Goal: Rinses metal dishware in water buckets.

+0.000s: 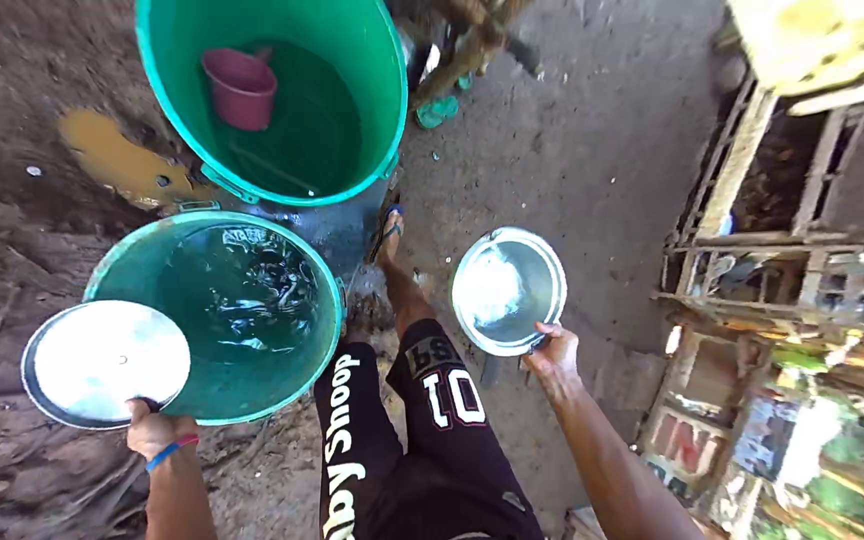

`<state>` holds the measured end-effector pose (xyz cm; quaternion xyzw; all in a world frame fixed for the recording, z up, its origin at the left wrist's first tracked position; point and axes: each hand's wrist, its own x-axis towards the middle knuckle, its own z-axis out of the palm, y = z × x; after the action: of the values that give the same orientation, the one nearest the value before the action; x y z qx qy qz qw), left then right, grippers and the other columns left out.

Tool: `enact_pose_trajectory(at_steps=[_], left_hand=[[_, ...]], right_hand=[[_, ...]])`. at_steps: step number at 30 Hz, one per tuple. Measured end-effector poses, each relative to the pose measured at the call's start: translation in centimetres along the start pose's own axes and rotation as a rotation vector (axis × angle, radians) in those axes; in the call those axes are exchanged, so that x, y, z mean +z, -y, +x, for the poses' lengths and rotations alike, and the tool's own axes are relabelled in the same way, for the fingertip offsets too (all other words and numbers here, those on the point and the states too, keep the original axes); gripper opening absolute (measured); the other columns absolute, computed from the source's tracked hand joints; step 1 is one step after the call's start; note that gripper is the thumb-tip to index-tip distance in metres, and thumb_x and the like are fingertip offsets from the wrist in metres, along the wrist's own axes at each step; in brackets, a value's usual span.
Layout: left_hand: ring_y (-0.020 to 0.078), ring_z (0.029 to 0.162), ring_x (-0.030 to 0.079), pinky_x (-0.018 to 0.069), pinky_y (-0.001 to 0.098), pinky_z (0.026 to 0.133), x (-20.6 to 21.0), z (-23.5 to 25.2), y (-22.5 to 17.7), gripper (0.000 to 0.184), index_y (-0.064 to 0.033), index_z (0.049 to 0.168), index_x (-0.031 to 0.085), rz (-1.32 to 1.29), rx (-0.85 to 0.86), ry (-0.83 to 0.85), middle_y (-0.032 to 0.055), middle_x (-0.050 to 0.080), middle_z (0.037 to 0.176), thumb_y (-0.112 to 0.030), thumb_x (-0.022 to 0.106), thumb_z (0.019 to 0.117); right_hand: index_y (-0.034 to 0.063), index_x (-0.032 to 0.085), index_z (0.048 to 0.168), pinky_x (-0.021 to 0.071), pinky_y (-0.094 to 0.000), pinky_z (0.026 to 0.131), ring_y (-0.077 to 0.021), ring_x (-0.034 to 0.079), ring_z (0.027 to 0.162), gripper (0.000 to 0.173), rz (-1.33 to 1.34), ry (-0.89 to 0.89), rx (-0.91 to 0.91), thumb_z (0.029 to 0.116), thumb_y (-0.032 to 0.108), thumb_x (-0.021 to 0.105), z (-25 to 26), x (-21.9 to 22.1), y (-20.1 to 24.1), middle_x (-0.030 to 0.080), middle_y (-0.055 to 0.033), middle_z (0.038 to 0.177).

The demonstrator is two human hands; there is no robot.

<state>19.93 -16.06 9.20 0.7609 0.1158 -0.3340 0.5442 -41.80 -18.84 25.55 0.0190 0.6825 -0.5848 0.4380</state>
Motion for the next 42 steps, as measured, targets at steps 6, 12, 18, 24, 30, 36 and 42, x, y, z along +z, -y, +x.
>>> enact_pose_trajectory(at_steps=[6, 12, 18, 24, 30, 36, 42], left_hand=[[0.0190, 0.104, 0.066, 0.0568, 0.0429, 0.091, -0.3, 0.1, -0.3, 0.041, 0.0000, 0.129, 0.057, 0.043, -0.026, -0.044, 0.0124, 0.066, 0.116, -0.034, 0.047, 0.1089], [0.0202, 0.111, 0.063, 0.0540, 0.0440, 0.096, 0.4, 0.3, -0.2, 0.047, 0.0002, 0.133, 0.055, 0.184, -0.041, -0.039, 0.0141, 0.063, 0.124, -0.039, 0.045, 0.1093], [0.0226, 0.117, 0.062, 0.0523, 0.0459, 0.099, 1.7, -0.4, 0.0, 0.051, 0.0007, 0.135, 0.055, 0.335, -0.033, -0.083, 0.0165, 0.062, 0.130, -0.042, 0.045, 0.1088], [0.0256, 0.124, 0.058, 0.0490, 0.0491, 0.104, 2.5, -0.8, 0.4, 0.057, 0.0018, 0.138, 0.053, 0.485, -0.015, -0.083, 0.0193, 0.058, 0.138, -0.045, 0.042, 0.1093], [0.0246, 0.123, 0.059, 0.0488, 0.0475, 0.103, 2.7, -0.8, 0.3, 0.058, 0.0015, 0.138, 0.054, 0.541, -0.011, -0.096, 0.0190, 0.059, 0.136, -0.047, 0.042, 0.1091], [0.0223, 0.120, 0.061, 0.0506, 0.0455, 0.102, 2.8, -0.1, 1.1, 0.057, -0.0007, 0.139, 0.054, 0.489, -0.003, -0.098, 0.0165, 0.061, 0.134, -0.048, 0.044, 0.1082], [0.0174, 0.122, 0.061, 0.0496, 0.0398, 0.105, 2.8, 0.5, 1.2, 0.053, -0.0004, 0.143, 0.050, 0.480, 0.022, -0.071, 0.0159, 0.061, 0.136, -0.042, 0.043, 0.1100]], right_hand=[[0.0088, 0.047, 0.130, 0.0599, -0.0469, 0.067, -0.0241, 0.069, 0.088, 0.057, -0.392, -0.100, 0.006, 0.0749, -0.002, 0.056, 3.3, -1.5, 0.0, 0.066, -0.0130, 0.106], [0.0012, 0.061, 0.110, 0.0561, -0.0453, 0.061, -0.0238, 0.066, 0.079, 0.043, -0.682, -0.154, 0.032, 0.0676, -0.007, 0.064, 4.6, 0.3, -6.0, 0.067, -0.0144, 0.095], [0.0040, 0.064, 0.081, 0.0495, -0.0498, 0.061, -0.0254, 0.061, 0.072, 0.023, -1.034, -0.115, 0.100, 0.0625, -0.005, 0.073, 4.7, -1.1, -13.0, 0.063, -0.0123, 0.078], [0.0068, 0.068, 0.088, 0.0501, -0.0601, 0.071, -0.0339, 0.065, 0.085, 0.019, -1.301, -0.092, 0.279, 0.0701, 0.005, 0.074, 3.2, -0.7, -16.1, 0.068, -0.0162, 0.087], [0.0005, 0.069, 0.102, 0.0546, -0.0483, 0.067, -0.0257, 0.065, 0.079, 0.033, -0.867, -0.162, 0.346, 0.0708, -0.009, 0.068, 2.9, -3.8, -15.2, 0.067, -0.0167, 0.092], [0.0013, 0.064, 0.103, 0.0557, -0.0470, 0.061, -0.0254, 0.067, 0.077, 0.036, -0.730, -0.188, 0.319, 0.0672, -0.006, 0.067, 6.0, -4.1, -11.6, 0.068, -0.0155, 0.091], [0.0086, 0.063, 0.073, 0.0534, -0.0415, 0.060, -0.0171, 0.063, 0.066, 0.016, -1.107, 0.139, 0.023, 0.0634, 0.001, 0.074, 11.0, 3.9, -6.8, 0.065, -0.0049, 0.072]])
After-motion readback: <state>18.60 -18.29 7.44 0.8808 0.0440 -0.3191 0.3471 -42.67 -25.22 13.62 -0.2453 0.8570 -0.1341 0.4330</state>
